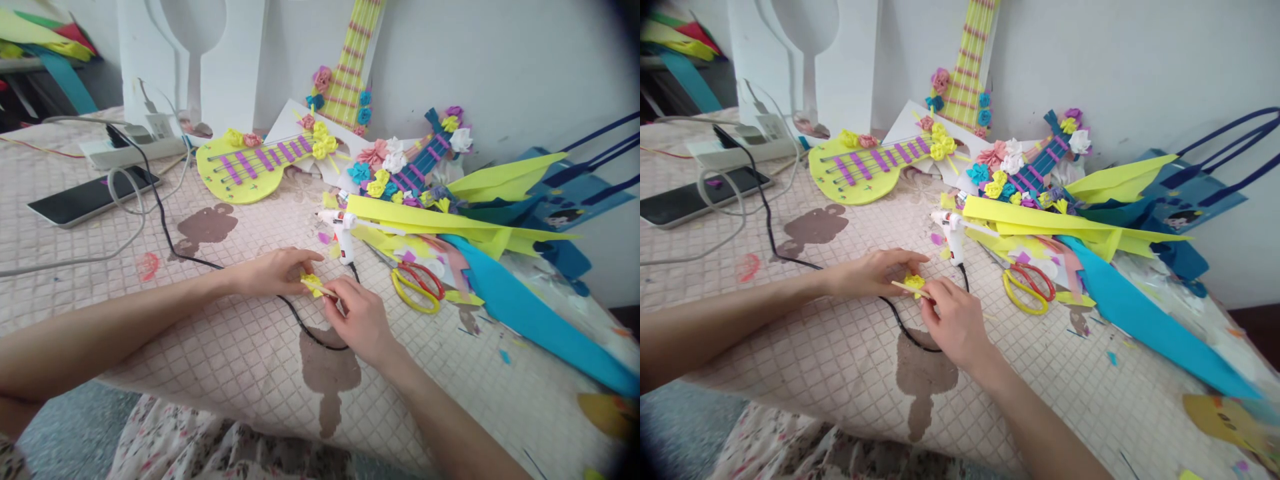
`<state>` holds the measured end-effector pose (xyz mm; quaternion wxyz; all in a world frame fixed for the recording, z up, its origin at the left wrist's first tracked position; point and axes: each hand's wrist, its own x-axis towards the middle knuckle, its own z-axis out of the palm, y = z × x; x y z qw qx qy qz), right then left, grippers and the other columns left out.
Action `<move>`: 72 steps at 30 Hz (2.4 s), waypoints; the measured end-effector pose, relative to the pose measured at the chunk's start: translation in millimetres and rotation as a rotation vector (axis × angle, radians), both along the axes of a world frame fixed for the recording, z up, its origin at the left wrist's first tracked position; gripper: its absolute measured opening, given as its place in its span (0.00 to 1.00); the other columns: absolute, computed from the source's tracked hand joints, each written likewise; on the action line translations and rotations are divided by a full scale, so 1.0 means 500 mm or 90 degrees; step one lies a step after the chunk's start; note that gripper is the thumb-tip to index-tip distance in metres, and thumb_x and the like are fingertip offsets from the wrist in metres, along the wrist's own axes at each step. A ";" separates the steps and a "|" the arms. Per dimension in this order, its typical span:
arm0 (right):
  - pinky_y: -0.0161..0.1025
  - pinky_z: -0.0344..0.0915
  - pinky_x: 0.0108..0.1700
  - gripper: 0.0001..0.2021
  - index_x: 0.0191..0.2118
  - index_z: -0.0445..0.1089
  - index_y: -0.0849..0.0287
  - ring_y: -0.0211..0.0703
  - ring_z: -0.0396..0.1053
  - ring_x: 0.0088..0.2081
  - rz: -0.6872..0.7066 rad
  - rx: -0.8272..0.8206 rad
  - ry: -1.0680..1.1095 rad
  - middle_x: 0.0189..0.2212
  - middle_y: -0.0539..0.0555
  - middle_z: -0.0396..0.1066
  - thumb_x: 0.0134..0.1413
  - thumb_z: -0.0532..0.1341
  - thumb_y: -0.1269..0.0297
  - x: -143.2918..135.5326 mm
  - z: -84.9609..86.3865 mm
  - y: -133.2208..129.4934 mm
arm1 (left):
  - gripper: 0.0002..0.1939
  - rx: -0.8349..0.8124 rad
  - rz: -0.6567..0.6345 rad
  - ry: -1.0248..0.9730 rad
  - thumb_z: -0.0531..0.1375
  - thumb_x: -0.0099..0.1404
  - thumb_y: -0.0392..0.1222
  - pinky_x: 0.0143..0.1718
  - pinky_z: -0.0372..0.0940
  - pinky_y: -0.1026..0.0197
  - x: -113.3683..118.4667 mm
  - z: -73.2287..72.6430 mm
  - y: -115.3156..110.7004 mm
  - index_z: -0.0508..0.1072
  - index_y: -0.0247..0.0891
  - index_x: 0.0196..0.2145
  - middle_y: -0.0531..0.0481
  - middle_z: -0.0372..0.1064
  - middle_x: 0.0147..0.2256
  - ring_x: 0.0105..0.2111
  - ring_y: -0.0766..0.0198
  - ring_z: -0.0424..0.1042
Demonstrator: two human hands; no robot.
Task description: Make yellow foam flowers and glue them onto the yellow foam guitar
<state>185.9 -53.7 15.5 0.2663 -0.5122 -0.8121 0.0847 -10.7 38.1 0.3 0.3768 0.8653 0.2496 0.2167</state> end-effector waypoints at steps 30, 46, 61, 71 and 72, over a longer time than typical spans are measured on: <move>0.34 0.60 0.30 0.04 0.29 0.64 0.56 0.37 0.65 0.26 -0.084 0.038 0.049 0.24 0.48 0.67 0.51 0.55 0.72 -0.006 -0.009 0.004 | 0.06 0.284 0.150 -0.011 0.59 0.63 0.43 0.40 0.55 0.57 0.024 0.022 -0.063 0.71 0.37 0.31 0.51 0.70 0.30 0.36 0.62 0.65; 0.33 0.57 0.29 0.05 0.28 0.63 0.57 0.36 0.64 0.26 -0.092 0.063 -0.016 0.23 0.48 0.66 0.52 0.55 0.71 -0.010 -0.007 0.000 | 0.05 0.470 0.127 0.014 0.56 0.66 0.38 0.43 0.55 0.53 0.026 0.018 -0.074 0.70 0.38 0.33 0.51 0.72 0.32 0.37 0.62 0.66; 0.33 0.56 0.29 0.02 0.32 0.63 0.57 0.36 0.63 0.26 -0.109 0.054 0.010 0.25 0.47 0.65 0.49 0.57 0.68 -0.011 -0.009 0.004 | 0.04 0.317 0.185 0.016 0.57 0.60 0.34 0.41 0.56 0.56 0.033 0.022 -0.077 0.70 0.37 0.28 0.52 0.69 0.27 0.34 0.63 0.66; 0.32 0.57 0.29 0.03 0.28 0.62 0.57 0.35 0.63 0.26 -0.112 0.058 -0.030 0.24 0.47 0.66 0.50 0.55 0.72 -0.010 -0.016 0.004 | 0.06 0.337 0.169 0.028 0.55 0.62 0.34 0.40 0.55 0.56 0.032 0.018 -0.078 0.68 0.36 0.27 0.52 0.68 0.27 0.34 0.63 0.66; 0.32 0.57 0.29 0.03 0.29 0.63 0.57 0.35 0.64 0.26 -0.111 0.061 -0.034 0.24 0.48 0.67 0.50 0.55 0.72 -0.009 -0.015 0.003 | 0.06 0.339 0.166 0.032 0.55 0.63 0.35 0.40 0.55 0.56 0.032 0.017 -0.077 0.68 0.36 0.27 0.52 0.68 0.27 0.34 0.63 0.66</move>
